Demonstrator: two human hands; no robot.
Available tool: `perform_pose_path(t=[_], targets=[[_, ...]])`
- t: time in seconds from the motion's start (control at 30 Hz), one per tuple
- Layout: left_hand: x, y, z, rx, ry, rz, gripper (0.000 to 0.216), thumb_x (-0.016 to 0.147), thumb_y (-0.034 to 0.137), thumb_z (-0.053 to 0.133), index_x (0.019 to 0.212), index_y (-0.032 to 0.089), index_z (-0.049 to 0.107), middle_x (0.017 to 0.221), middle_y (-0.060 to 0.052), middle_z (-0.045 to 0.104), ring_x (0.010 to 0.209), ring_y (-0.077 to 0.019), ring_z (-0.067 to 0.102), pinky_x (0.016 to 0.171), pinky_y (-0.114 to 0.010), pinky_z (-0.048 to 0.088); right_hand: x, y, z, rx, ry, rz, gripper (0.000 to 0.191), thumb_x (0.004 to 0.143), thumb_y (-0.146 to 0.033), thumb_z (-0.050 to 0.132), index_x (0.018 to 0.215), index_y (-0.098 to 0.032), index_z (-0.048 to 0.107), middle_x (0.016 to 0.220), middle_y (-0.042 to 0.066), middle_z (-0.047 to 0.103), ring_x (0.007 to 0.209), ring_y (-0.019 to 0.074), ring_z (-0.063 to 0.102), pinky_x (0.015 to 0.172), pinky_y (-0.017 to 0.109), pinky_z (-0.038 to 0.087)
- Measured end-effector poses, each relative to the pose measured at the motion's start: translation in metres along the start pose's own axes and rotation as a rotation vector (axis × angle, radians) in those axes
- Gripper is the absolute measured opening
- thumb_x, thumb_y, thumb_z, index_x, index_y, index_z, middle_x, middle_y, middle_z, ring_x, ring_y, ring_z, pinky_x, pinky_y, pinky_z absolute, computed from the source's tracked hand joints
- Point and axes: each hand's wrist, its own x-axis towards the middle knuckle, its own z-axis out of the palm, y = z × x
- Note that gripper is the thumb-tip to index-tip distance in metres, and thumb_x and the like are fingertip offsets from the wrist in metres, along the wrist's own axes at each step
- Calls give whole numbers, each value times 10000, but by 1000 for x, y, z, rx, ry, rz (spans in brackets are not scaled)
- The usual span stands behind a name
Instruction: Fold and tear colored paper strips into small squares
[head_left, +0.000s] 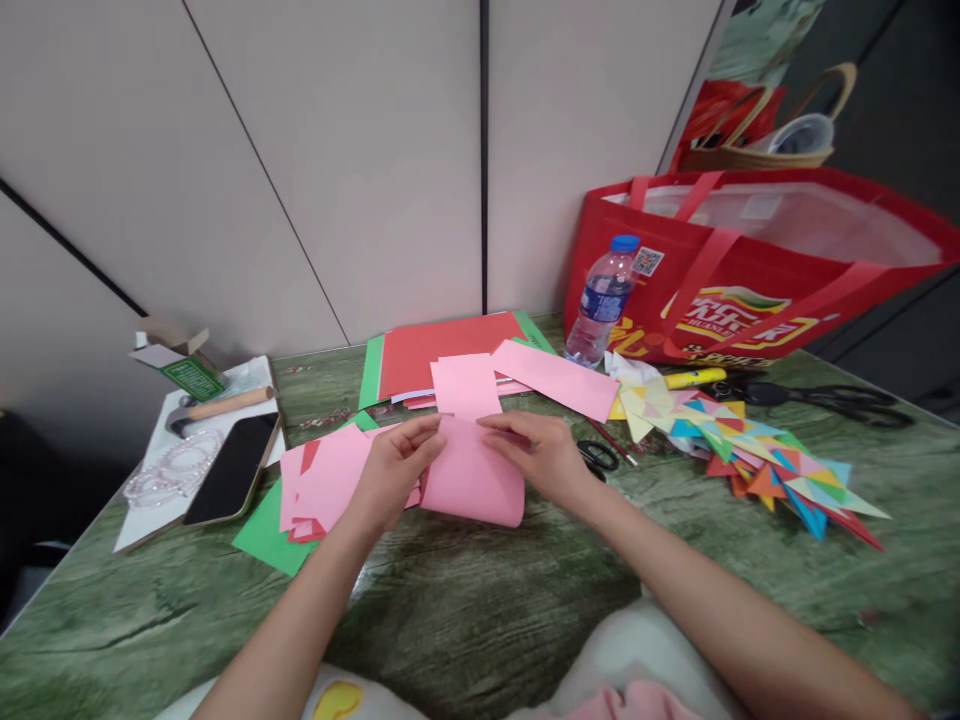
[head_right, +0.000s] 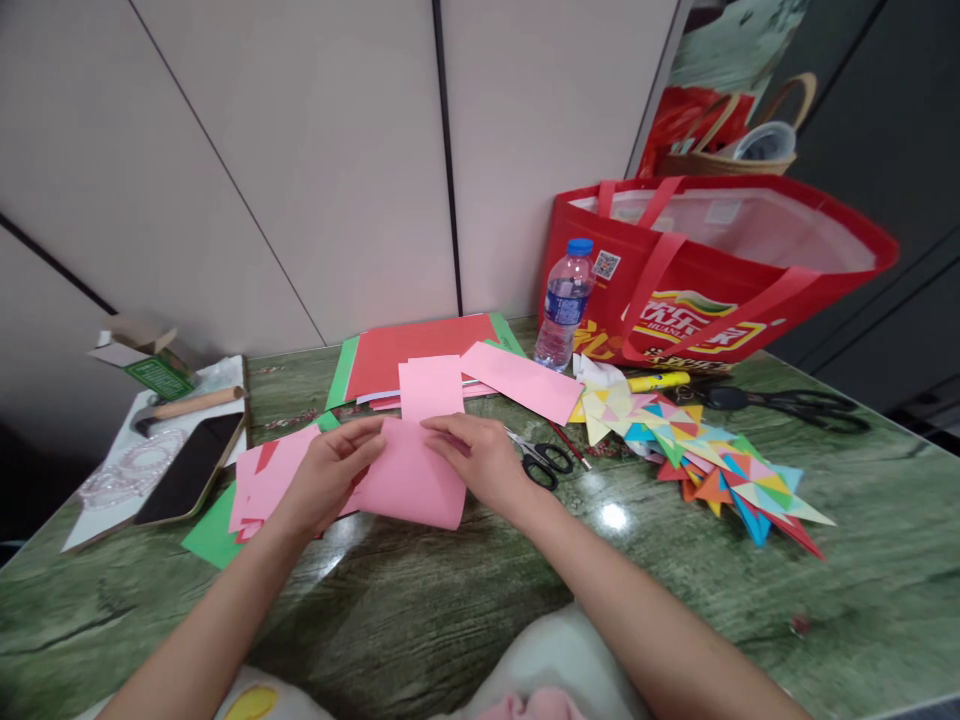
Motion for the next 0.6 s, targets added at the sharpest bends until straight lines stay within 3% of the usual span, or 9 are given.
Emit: perform_pose_path(t=[0.1, 0.2, 0.6], targets=[[-1, 2, -1, 83, 26, 19, 343, 653, 295, 676, 971, 168, 660, 678, -4, 626, 575, -104, 489, 511, -197, 350, 0, -1, 0, -7, -18, -12, 183, 795, -243, 550, 938, -217, 660, 818, 39, 704, 687, 169, 639, 623, 277, 486], [-2, 2, -1, 112, -8, 47, 358, 671, 292, 657, 1011, 181, 639, 516, 57, 480, 471, -71, 374, 446, -180, 270, 0, -1, 0, -5, -27, -25, 182, 801, -232, 546, 941, -223, 662, 854, 40, 705, 726, 172, 643, 650, 284, 488], [-2, 2, -4, 231, -68, 94, 321, 747, 304, 582, 1044, 181, 590, 506, 78, 330, 480, -75, 303, 456, -181, 266, 1, -4, -3, 16, -45, -71, 187, 816, -178, 524, 925, -196, 674, 852, 51, 707, 749, 170, 649, 672, 287, 491]])
